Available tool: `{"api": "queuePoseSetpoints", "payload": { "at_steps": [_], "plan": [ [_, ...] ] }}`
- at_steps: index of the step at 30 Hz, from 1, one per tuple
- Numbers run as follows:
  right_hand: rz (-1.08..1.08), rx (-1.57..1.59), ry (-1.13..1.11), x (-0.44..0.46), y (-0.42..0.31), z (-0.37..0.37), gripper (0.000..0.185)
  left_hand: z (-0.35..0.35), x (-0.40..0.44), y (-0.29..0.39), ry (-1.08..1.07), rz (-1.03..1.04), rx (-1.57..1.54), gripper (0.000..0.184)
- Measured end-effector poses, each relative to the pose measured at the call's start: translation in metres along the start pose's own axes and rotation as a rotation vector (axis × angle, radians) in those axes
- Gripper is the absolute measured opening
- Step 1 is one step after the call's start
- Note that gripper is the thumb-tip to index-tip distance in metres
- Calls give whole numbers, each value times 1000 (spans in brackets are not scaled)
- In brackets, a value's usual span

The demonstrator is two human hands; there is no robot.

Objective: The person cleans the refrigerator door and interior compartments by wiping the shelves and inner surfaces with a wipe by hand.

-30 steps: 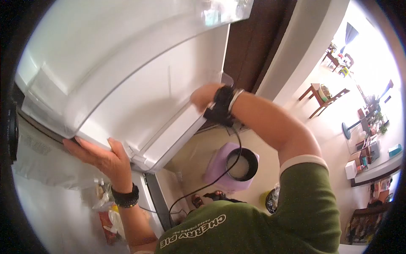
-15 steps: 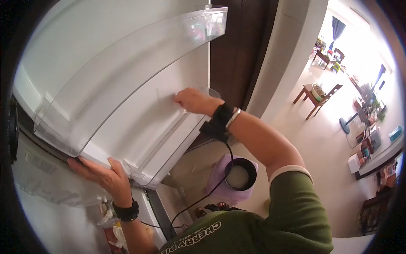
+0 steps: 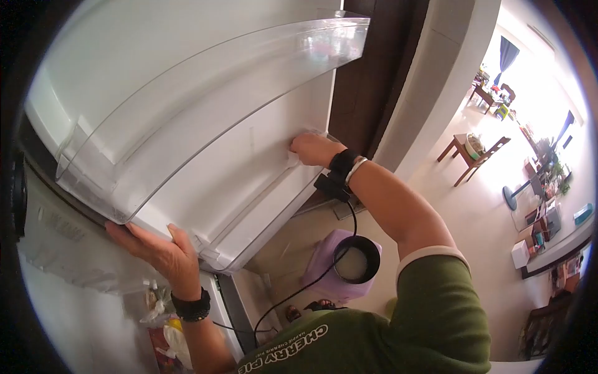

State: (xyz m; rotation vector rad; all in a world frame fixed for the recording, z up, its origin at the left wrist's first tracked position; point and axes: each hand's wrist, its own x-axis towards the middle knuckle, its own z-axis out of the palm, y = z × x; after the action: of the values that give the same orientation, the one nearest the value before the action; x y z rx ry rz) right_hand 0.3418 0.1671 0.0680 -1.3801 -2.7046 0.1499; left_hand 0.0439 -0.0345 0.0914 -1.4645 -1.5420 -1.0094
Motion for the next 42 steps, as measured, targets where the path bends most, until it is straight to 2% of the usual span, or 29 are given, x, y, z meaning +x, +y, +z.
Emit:
{"api": "queuePoseSetpoints", "payload": {
  "at_steps": [3, 6, 9, 10, 13, 16, 19, 22, 25, 28, 31, 37, 40, 42],
  "plan": [
    [-5, -67, 20, -2, 1, 6, 19, -2, 0, 1, 0, -5, -11, 78],
    [46, -130, -94, -3, -1, 8, 22, -1, -1, 0, 25, 0, -45, 77],
    [105, -55, -253, -13, -18, -2, 19, -3, -1, -2, 36, 24, -60, 76],
    [196, 1, -370, -11, -16, 2, 15, -3, 1, -1, 49, 36, -78, 75],
    [244, 91, -530, -28, -56, -24, 12, -4, -1, -3, 53, 30, -101, 76],
    [76, 74, -647, -42, -90, -35, 16, -5, -3, -3, 42, 2, -128, 76],
    [-190, 218, -750, -45, -113, -27, 20, -7, -3, -4, 54, 16, -129, 76],
    [-271, 476, -714, -45, -132, -16, 27, -9, -1, -4, 65, 25, -146, 76],
    [-355, 769, -690, -50, -153, -18, 47, -9, -2, -2, 56, 16, -133, 77],
    [-263, 763, -755, -54, -171, -22, 67, -8, -2, 0, 67, 7, -146, 77],
    [-349, 674, -746, -47, -177, -9, 76, -8, -3, 2, 64, -4, -124, 78],
    [-364, 601, -663, -43, -171, -4, 66, -5, -3, -1, 67, 19, -95, 78],
    [-275, 752, -688, -44, -164, -15, 58, -5, -2, 0, 50, 28, -93, 75],
    [-268, 642, -705, -41, -161, -26, 53, -5, -3, 0, 43, 19, -102, 75]
  ]
}}
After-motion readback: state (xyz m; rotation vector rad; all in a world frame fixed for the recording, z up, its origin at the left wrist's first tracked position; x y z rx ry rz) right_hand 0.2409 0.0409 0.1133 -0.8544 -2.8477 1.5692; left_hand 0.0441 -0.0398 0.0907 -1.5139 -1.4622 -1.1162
